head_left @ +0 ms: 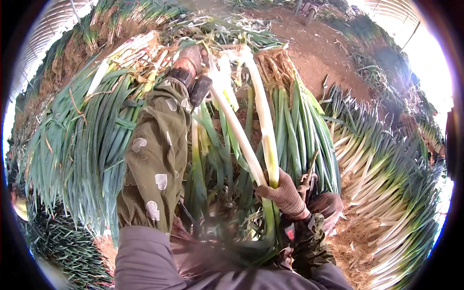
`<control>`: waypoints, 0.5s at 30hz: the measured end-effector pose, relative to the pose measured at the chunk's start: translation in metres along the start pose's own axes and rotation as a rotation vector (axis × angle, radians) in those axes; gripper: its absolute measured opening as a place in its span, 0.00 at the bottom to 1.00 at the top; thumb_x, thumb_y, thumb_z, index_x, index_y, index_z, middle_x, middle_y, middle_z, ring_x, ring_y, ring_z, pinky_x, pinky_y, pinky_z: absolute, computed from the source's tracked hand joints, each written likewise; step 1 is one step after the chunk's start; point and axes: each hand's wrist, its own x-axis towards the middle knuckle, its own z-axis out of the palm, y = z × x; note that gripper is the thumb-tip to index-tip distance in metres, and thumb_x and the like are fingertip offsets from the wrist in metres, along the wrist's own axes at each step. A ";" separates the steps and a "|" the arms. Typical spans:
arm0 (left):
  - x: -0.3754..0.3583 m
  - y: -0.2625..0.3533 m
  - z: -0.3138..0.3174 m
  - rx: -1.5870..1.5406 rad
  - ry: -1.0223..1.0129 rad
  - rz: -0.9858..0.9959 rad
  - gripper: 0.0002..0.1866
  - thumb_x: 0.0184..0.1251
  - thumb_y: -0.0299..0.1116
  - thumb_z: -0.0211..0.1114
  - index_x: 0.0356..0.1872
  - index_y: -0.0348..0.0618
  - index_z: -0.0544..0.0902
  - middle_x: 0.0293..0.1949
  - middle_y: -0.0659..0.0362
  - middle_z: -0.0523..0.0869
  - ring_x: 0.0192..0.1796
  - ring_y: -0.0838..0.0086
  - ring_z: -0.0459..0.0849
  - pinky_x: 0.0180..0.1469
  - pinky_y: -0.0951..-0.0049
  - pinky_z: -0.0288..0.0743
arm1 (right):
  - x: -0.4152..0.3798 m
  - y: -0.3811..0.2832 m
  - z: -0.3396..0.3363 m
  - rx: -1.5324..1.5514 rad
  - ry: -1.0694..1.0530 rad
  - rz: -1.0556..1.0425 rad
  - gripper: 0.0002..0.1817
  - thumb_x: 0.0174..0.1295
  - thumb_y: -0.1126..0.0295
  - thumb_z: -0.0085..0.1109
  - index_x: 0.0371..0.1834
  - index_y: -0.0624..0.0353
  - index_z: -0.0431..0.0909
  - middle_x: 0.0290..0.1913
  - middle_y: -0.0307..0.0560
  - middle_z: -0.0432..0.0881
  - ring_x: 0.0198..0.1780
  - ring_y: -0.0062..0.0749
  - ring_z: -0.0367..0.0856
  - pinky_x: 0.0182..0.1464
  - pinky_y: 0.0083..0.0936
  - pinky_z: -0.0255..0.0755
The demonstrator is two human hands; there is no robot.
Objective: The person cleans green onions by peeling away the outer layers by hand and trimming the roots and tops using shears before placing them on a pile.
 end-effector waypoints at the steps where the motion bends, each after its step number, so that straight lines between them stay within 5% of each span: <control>1: -0.017 0.012 0.019 0.124 0.082 0.047 0.03 0.73 0.31 0.58 0.38 0.49 0.79 0.29 0.63 0.78 0.29 0.70 0.75 0.33 0.63 0.73 | 0.001 -0.003 -0.001 -0.023 -0.006 -0.020 0.23 0.61 0.71 0.72 0.56 0.62 0.73 0.39 0.35 0.79 0.38 0.19 0.79 0.41 0.22 0.77; 4: -0.036 0.043 0.036 0.374 0.209 0.146 0.05 0.70 0.32 0.61 0.43 0.47 0.77 0.34 0.60 0.77 0.34 0.68 0.75 0.38 0.62 0.73 | -0.014 -0.023 0.000 -0.167 0.076 -0.025 0.24 0.59 0.71 0.74 0.55 0.63 0.72 0.39 0.35 0.78 0.39 0.19 0.77 0.41 0.22 0.76; 8: -0.050 0.123 0.010 0.866 0.338 0.414 0.14 0.67 0.35 0.65 0.50 0.45 0.74 0.41 0.55 0.76 0.41 0.65 0.75 0.45 0.60 0.72 | -0.071 0.005 -0.035 -0.093 0.043 0.052 0.29 0.60 0.74 0.71 0.65 0.66 0.73 0.42 0.38 0.83 0.40 0.19 0.81 0.39 0.21 0.77; 9: -0.062 0.132 0.021 0.950 0.297 0.385 0.16 0.66 0.35 0.66 0.52 0.44 0.73 0.43 0.54 0.76 0.43 0.64 0.76 0.46 0.60 0.72 | -0.070 0.004 -0.047 -0.200 0.039 0.096 0.23 0.61 0.72 0.70 0.58 0.67 0.76 0.39 0.38 0.83 0.38 0.20 0.81 0.38 0.21 0.77; 12: -0.116 0.104 0.060 1.348 -0.083 0.113 0.23 0.64 0.37 0.69 0.56 0.43 0.71 0.49 0.51 0.75 0.48 0.62 0.76 0.51 0.58 0.72 | -0.036 0.015 -0.062 -0.158 0.238 -0.043 0.16 0.62 0.70 0.69 0.48 0.67 0.77 0.37 0.39 0.83 0.37 0.20 0.80 0.38 0.22 0.77; 15: -0.182 0.018 0.099 1.419 -0.530 -0.109 0.30 0.61 0.39 0.72 0.61 0.41 0.69 0.54 0.48 0.75 0.53 0.60 0.76 0.56 0.57 0.71 | -0.020 0.015 -0.065 -0.131 0.280 -0.065 0.21 0.61 0.70 0.72 0.52 0.67 0.76 0.37 0.38 0.83 0.37 0.20 0.80 0.39 0.22 0.78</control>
